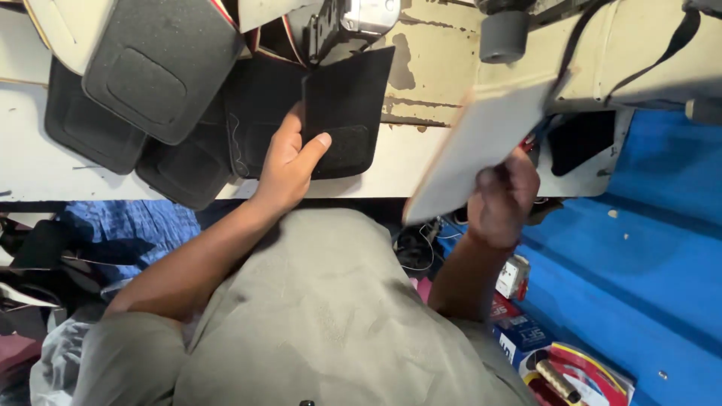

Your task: The person sews the edges of beige and black car mats using a sewing machine. They repeatedly align the mats under the needle, guide them through the machine, and then remove them to place them aside.

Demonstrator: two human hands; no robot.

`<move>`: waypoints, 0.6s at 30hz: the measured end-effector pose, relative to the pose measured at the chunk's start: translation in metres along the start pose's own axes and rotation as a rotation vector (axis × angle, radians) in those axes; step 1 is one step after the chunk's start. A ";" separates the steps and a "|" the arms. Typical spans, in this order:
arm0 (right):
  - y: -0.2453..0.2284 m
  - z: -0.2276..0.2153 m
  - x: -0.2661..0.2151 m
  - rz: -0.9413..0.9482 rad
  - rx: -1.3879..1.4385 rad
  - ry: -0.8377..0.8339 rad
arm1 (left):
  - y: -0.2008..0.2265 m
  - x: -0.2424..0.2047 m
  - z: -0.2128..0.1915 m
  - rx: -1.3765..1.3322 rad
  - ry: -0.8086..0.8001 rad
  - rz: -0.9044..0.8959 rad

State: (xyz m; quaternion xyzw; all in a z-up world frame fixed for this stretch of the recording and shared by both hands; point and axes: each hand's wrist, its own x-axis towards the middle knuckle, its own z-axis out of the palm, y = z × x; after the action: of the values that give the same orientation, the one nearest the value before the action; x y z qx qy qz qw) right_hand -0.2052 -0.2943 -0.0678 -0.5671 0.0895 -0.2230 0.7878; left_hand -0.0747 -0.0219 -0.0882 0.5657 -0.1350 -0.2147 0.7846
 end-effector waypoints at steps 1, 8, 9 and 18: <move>0.004 0.004 -0.004 -0.026 0.056 -0.055 | -0.002 0.000 -0.001 -0.028 -0.018 -0.036; 0.025 0.099 0.001 0.220 -0.233 -0.138 | -0.044 -0.023 -0.018 -0.414 0.015 -0.172; 0.027 0.102 0.000 0.218 -0.230 -0.144 | -0.040 -0.023 -0.018 -0.412 0.018 -0.167; 0.037 0.116 -0.010 0.133 -0.155 -0.060 | -0.022 -0.023 -0.017 -0.433 0.113 -0.121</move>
State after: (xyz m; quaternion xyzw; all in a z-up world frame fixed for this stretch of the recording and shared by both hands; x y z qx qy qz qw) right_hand -0.1594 -0.1812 -0.0644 -0.6255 0.1205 -0.1455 0.7570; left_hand -0.0914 -0.0024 -0.1135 0.4023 -0.0074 -0.2534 0.8797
